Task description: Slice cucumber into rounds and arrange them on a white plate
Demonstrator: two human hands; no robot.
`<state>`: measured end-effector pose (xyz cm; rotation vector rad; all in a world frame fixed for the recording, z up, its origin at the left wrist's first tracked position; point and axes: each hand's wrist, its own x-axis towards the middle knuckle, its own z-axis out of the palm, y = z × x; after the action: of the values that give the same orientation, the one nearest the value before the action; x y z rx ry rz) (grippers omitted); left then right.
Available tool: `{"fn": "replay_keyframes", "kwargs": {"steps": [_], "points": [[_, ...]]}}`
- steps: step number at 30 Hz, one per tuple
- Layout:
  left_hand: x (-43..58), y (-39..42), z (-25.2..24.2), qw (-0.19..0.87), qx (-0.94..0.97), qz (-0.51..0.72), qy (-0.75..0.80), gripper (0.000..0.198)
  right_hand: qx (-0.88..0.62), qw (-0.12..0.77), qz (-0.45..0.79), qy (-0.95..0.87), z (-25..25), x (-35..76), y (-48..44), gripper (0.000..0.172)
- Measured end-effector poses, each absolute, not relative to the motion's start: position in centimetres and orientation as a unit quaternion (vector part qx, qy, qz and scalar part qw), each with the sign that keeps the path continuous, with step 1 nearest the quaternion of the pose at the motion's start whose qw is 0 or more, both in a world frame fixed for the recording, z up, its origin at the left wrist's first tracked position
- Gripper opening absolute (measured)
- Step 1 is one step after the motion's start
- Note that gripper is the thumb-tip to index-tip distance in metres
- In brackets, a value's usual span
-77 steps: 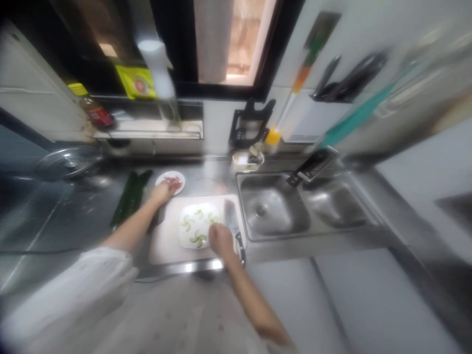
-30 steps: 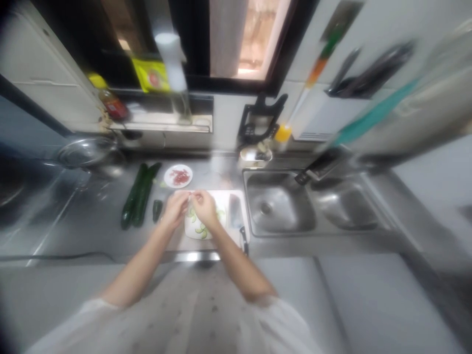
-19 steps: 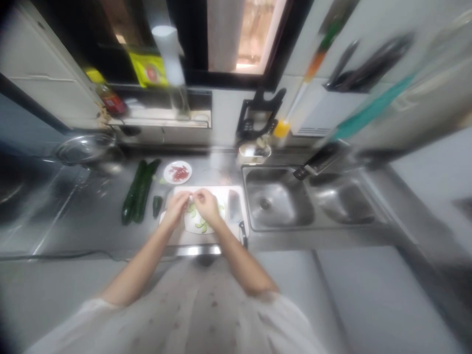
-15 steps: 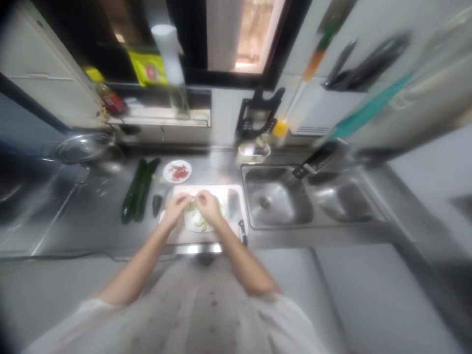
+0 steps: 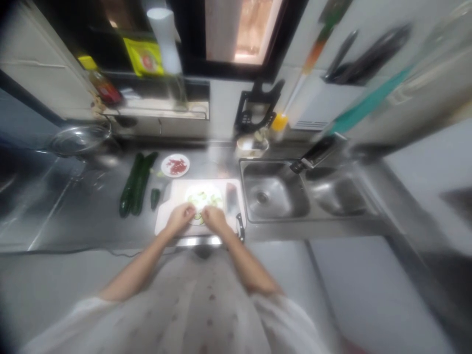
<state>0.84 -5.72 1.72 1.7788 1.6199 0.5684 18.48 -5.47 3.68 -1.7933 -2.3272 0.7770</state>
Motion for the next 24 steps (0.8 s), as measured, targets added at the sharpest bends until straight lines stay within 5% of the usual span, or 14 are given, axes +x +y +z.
{"fn": "replay_keyframes", "kwargs": {"steps": [24], "points": [[3.3, -6.5, 1.8, 0.265, 0.697, 0.040, 0.665, 0.021, -0.570, -0.054, 0.207, -0.793, 2.6, 17.6, -5.9, 0.032]]}}
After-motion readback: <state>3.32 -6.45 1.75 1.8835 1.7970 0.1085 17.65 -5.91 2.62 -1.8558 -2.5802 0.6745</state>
